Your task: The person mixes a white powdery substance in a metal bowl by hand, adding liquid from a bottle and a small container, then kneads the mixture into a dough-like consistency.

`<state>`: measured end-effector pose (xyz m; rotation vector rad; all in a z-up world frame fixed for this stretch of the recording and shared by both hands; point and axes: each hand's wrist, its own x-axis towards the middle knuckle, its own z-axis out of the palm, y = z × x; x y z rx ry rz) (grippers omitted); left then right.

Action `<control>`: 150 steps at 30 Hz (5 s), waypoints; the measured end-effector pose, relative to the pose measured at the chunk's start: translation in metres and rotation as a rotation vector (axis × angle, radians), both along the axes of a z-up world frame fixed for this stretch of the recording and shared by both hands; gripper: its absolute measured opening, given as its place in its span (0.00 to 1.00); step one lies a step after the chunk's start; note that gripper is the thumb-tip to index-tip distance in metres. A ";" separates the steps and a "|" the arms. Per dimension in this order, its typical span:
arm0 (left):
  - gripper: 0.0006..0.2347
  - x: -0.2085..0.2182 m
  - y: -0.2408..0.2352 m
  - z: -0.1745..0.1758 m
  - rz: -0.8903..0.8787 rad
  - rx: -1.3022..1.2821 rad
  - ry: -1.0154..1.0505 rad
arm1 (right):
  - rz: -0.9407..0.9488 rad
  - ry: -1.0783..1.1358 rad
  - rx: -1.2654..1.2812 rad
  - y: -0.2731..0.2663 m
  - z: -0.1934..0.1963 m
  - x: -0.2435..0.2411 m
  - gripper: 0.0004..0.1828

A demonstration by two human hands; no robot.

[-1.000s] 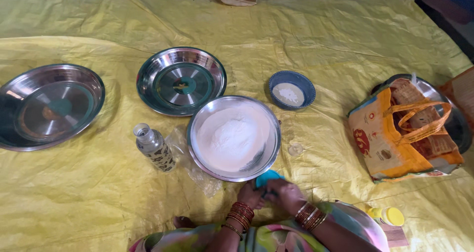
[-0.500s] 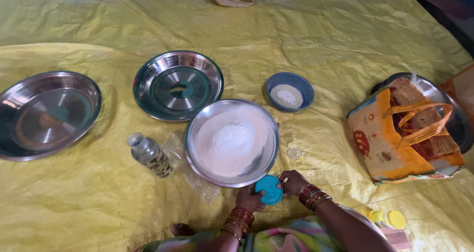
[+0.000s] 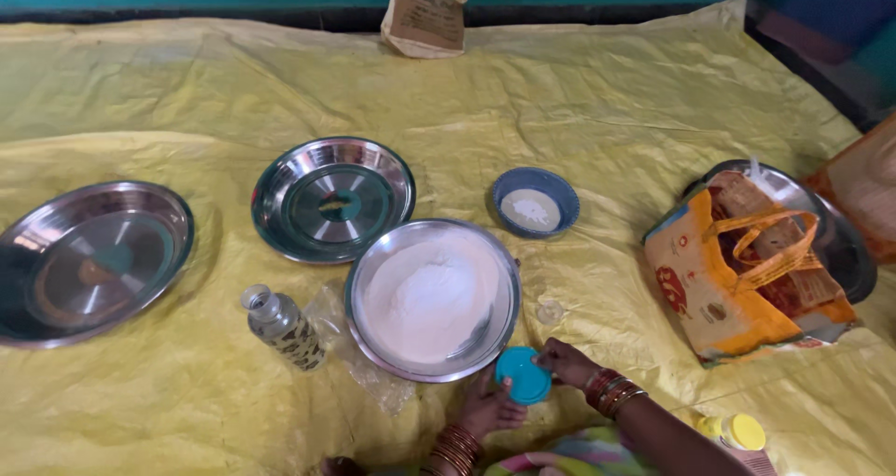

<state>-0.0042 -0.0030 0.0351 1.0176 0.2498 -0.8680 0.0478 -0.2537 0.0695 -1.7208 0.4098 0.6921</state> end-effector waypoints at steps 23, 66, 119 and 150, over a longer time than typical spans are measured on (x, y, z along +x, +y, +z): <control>0.21 0.043 0.033 0.151 0.010 0.735 -1.112 | 0.823 -0.324 -0.984 -0.168 0.049 -0.029 0.24; 0.33 0.011 0.213 0.353 1.042 0.106 -0.969 | 0.138 -0.703 0.292 0.228 0.337 0.063 0.15; 0.24 0.110 0.054 0.185 0.495 0.142 -0.412 | -0.154 -1.542 -0.322 0.163 0.186 0.030 0.31; 0.20 0.068 0.113 0.150 0.673 0.229 -0.482 | 0.242 -0.759 -0.553 0.200 0.154 0.074 0.31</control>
